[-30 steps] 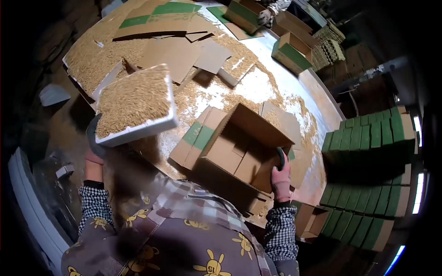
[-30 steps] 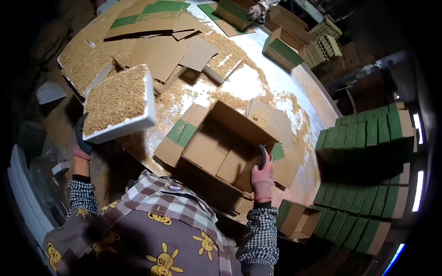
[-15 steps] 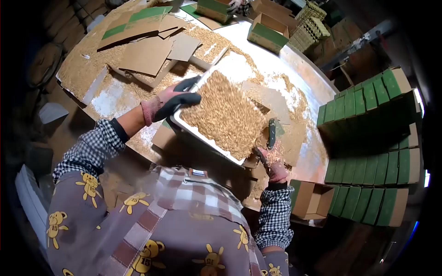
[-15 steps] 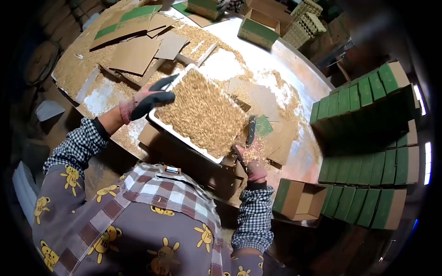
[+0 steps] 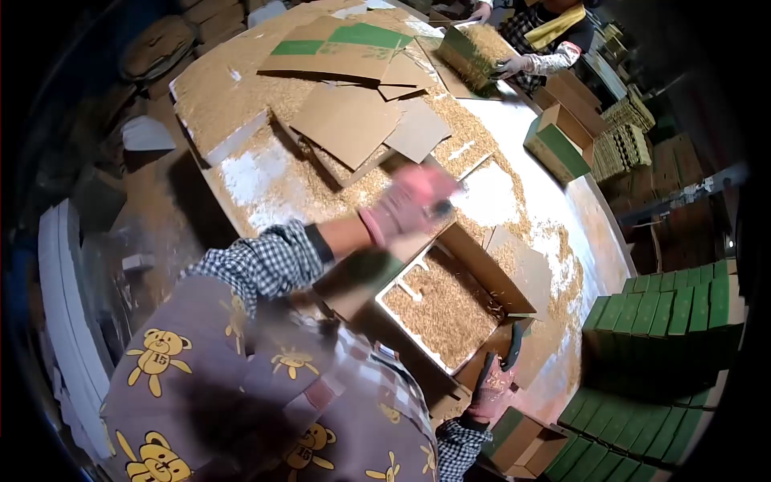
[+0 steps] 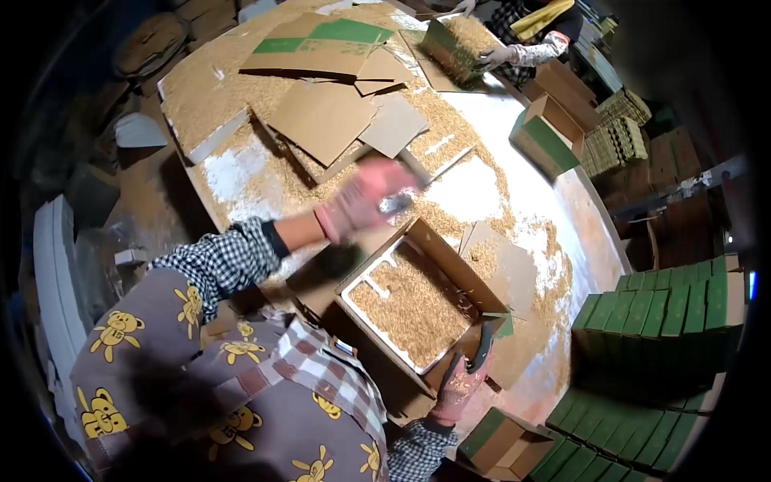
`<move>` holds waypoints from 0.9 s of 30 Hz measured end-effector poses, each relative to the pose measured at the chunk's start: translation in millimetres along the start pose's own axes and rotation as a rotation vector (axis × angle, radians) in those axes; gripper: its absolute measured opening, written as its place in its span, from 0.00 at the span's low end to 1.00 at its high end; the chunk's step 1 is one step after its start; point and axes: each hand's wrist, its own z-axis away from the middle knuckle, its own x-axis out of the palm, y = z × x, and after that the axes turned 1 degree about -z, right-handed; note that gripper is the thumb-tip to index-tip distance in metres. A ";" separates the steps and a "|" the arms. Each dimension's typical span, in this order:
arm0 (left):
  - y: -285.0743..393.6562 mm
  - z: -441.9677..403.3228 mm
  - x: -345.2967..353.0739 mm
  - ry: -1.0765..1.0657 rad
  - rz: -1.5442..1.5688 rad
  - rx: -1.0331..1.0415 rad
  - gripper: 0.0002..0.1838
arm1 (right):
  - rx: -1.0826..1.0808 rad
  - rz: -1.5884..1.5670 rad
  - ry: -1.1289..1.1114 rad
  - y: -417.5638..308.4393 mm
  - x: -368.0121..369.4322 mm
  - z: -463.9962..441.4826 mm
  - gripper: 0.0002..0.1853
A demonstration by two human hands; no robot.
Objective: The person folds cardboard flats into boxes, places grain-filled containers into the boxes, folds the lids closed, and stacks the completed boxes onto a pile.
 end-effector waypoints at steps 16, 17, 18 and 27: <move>142.1 59.5 -27.6 -0.361 0.102 0.095 0.26 | 0.015 -0.446 0.078 3.2 12.2 -11.4 0.24; 138.5 84.0 32.5 -0.435 -0.052 0.211 0.26 | 0.013 -0.465 0.098 12.4 20.2 -8.7 0.25; 166.4 61.3 48.7 -0.976 0.117 0.101 0.25 | 0.027 -0.506 0.116 23.4 17.3 -6.5 0.25; 151.0 65.0 49.7 -0.801 -0.374 0.275 0.35 | 0.097 -0.560 0.166 13.6 5.9 8.0 0.30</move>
